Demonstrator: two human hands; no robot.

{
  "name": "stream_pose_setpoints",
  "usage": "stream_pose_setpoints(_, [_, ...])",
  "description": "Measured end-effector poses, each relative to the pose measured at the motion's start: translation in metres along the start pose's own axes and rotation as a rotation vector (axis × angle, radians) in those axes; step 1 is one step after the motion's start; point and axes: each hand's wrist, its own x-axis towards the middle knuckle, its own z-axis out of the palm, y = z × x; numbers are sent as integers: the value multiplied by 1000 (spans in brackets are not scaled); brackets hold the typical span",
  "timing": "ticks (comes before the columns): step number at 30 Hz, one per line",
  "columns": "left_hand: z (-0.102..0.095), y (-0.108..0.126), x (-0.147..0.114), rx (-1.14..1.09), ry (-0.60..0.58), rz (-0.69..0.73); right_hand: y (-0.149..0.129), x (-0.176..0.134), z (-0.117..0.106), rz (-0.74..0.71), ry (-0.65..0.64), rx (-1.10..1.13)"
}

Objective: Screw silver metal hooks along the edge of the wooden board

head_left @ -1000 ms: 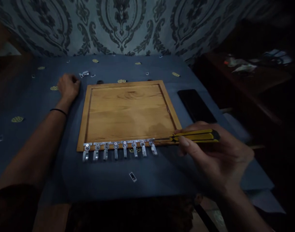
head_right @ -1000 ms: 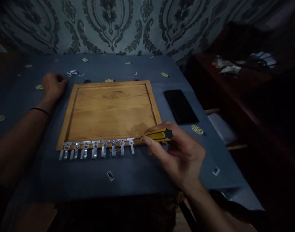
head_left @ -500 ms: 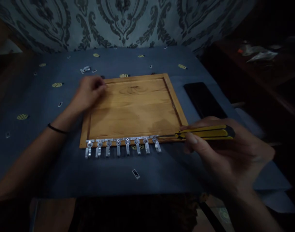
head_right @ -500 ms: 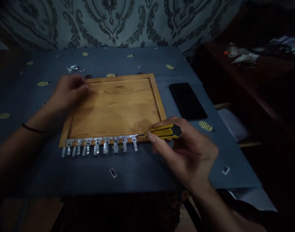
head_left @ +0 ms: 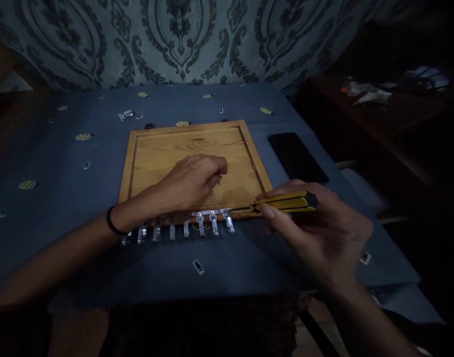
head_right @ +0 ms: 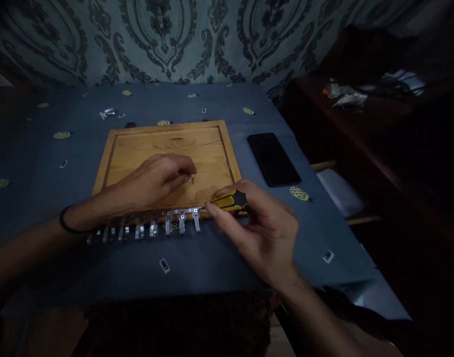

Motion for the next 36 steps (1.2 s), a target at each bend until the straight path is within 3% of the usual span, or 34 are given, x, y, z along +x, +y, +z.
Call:
stream_pose_setpoints(5, [-5, 21, -33, 101, -50, 27, -1, -1, 0, 16, -7, 17])
stream_pose_setpoints(11, [23, 46, -61, 269, -62, 39, -2, -3, 3, 58, 27, 33])
stream_pose_setpoints(19, [44, 52, -59, 432, 107, 14, -4, -3, 2, 1, -8, -14])
stream_pose_setpoints(36, [43, 53, -50, 282, 20, -76, -2, -4, 1, 10, -5, -6])
